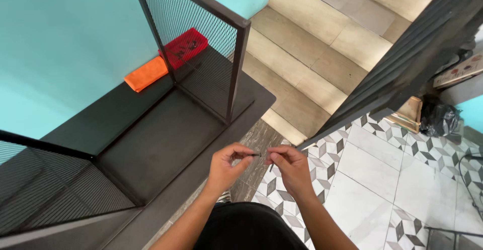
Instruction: The person assembles a black metal shelving unit by hand, inserting and tightening screws at multiple joints. They position a metal frame piece and secure it to the main structure, then continue fastening additional joints to complete the assembly.
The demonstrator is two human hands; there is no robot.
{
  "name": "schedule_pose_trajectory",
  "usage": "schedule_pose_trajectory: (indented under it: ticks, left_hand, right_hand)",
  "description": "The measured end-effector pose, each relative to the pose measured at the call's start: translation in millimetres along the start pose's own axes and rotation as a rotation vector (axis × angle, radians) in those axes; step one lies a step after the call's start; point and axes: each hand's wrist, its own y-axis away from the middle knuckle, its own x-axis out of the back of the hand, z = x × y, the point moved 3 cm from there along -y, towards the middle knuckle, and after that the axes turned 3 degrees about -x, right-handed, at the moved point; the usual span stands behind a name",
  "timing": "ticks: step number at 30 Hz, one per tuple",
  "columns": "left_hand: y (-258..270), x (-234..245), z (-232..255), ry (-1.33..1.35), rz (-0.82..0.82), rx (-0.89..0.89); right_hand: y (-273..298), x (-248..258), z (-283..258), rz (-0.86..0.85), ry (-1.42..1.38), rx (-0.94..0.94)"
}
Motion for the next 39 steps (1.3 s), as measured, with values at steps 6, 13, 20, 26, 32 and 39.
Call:
schedule_pose_trajectory:
  ticks: [6,13,20,26,32,39]
  left_hand:
    - [-78,-11,-20,0.032,0.057,-0.047]
    - [-140,-26,-58,-0.053,0.191,0.022]
    - [-213,-48,-94,-0.117,0.381,0.007]
    - [-256,-51,-126,-0.174,0.526,0.023]
    - [-268,-46,-162,-0.172,0.687,0.202]
    - [-251,-30,-206,-0.138,0.836,0.364]
  right_hand:
    - [-80,16,-4,-0.078,-0.255,-0.192]
    - [-181,53,5,-0.253,-0.004,-0.229]
    - [-288,93,-16,-0.488,0.160,-0.345]
    - [-369,116,4,-0.682,0.157,-0.435]
    - [-427,134,104,-0.558,-0.049,-0.731]
    - [-494,151,259,-0.309,0.007,-1.090]
